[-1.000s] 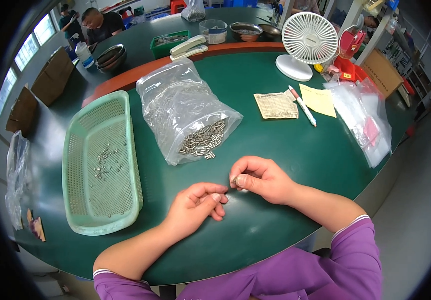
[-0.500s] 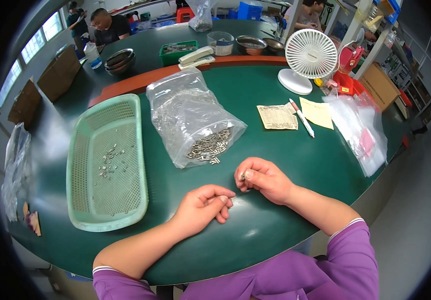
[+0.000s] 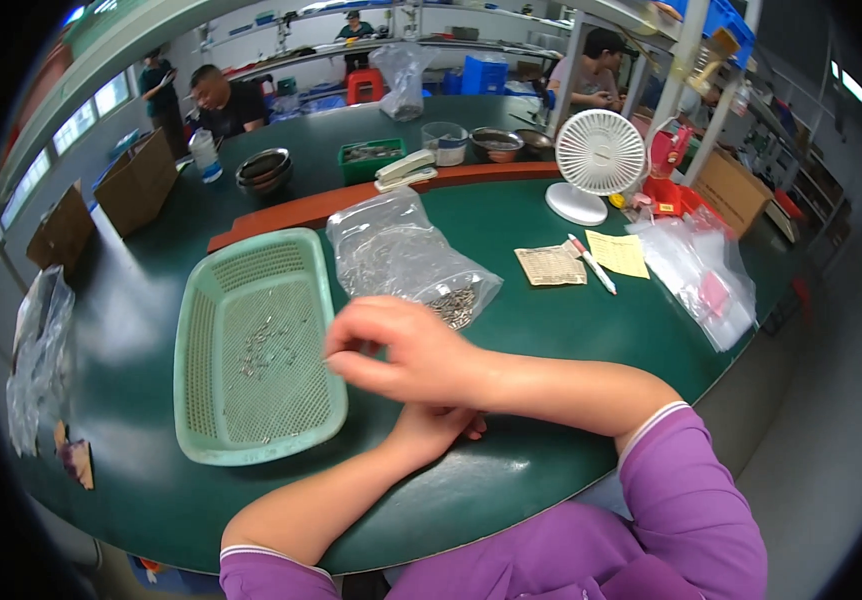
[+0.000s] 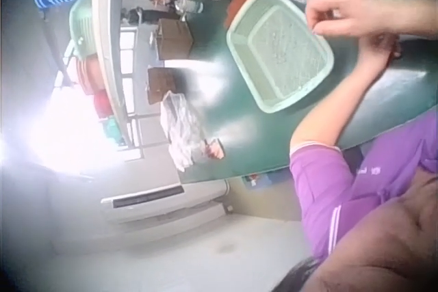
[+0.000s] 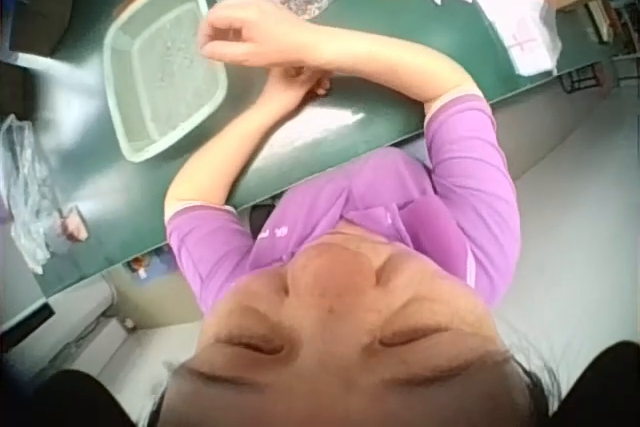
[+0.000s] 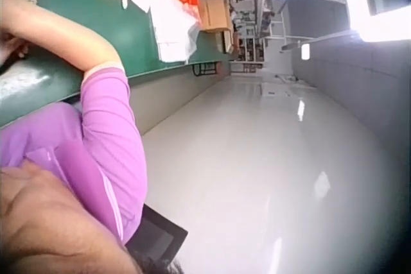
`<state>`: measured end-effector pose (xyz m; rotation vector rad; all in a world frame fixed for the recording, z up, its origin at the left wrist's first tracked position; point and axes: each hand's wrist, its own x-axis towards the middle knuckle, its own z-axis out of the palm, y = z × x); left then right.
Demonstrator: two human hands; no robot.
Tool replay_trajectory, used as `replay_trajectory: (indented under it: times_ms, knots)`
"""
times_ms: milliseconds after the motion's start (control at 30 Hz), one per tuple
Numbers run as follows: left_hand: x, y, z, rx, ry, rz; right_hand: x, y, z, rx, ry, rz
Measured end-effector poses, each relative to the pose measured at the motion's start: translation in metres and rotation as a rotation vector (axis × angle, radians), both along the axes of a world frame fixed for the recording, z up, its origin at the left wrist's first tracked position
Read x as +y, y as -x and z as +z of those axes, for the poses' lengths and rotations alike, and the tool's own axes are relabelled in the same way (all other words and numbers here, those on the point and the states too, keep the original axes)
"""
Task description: The person sorts small metal components by hand from a plastic bag into a plastic basket.
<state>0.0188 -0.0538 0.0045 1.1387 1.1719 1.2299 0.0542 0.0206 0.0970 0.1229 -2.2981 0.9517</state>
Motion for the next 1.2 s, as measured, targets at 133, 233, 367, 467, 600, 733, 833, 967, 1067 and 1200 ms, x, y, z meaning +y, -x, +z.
replay_trajectory:
  times_ms: [133,233,367,467,600,733,833,967,1067,1200]
  knots:
    - [0.0,-0.002,-0.004,0.027,-0.012,-0.011,-0.008,0.018,-0.004,0.079,-0.147,-0.031]
    - [-0.001,-0.005,-0.005,0.063,-0.033,-0.033,0.0,-0.006,-0.011,0.065,-0.215,-0.076]
    - [0.0,-0.003,-0.006,0.008,0.009,-0.051,0.024,-0.065,-0.027,-0.016,-0.307,-0.271]
    - [-0.003,-0.003,-0.007,-0.141,0.037,-0.06,0.053,-0.101,-0.037,-0.106,-0.227,-0.514]
    - [0.004,-0.001,-0.001,-0.158,0.057,-0.043,0.081,-0.117,-0.04,-0.391,-0.138,-0.653]
    - [0.002,0.001,0.001,-0.201,0.085,-0.027,0.08,-0.101,-0.058,-0.481,-0.251,-0.553]
    - [0.005,0.001,-0.001,-0.207,0.1,-0.033,0.086,-0.087,-0.07,-0.364,-0.307,-0.607]
    - [0.0,0.0,0.0,-0.194,0.123,-0.035,0.088,-0.082,-0.075,-0.343,-0.303,-0.551]
    - [0.0,0.0,0.0,-0.197,0.132,-0.036,0.09,-0.083,-0.081,-0.29,-0.282,-0.544]
    - [0.001,0.001,0.002,-0.211,0.14,-0.043,0.098,-0.085,-0.085,-0.296,-0.259,-0.546]
